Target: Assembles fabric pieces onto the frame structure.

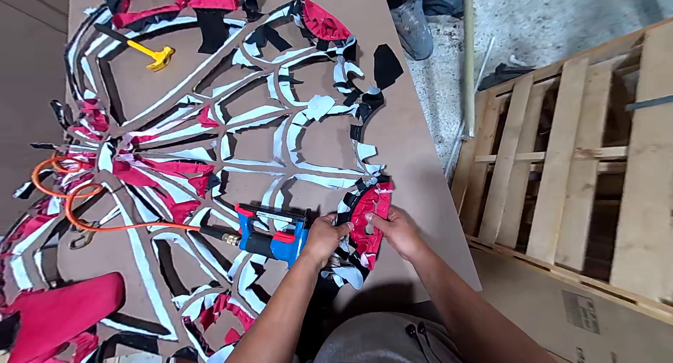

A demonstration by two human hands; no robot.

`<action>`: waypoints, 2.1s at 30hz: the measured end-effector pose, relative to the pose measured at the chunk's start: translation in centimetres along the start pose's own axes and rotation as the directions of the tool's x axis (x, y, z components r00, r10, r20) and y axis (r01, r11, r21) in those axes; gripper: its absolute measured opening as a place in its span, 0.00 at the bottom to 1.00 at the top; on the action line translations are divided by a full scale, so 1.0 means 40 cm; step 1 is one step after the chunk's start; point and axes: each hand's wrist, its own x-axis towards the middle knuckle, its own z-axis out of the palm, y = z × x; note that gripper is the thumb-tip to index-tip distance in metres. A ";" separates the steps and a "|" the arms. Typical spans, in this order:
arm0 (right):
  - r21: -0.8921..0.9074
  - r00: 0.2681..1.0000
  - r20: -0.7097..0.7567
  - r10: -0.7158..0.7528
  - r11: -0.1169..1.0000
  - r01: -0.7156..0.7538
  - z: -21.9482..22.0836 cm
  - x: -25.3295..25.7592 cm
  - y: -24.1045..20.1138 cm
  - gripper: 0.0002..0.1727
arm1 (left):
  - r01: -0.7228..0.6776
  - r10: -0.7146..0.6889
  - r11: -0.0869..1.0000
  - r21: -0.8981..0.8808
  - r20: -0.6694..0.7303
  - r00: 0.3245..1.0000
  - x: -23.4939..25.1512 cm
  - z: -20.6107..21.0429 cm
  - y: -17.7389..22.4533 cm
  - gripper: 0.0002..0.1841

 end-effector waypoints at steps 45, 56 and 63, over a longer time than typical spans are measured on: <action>0.697 0.995 0.102 -0.023 0.715 -0.054 0.064 0.037 0.041 0.22 | 0.056 -0.048 0.997 -0.047 0.149 0.988 -0.037 -0.021 -0.002 0.14; 0.766 0.970 0.223 -0.098 0.633 -0.112 0.048 0.041 0.059 0.16 | -0.021 0.021 1.000 -0.001 0.084 0.996 -0.049 -0.007 -0.018 0.13; 0.722 0.942 0.311 -0.129 0.677 -0.145 0.022 0.041 0.057 0.17 | -0.015 0.015 1.000 0.005 0.096 0.995 -0.050 -0.006 -0.016 0.13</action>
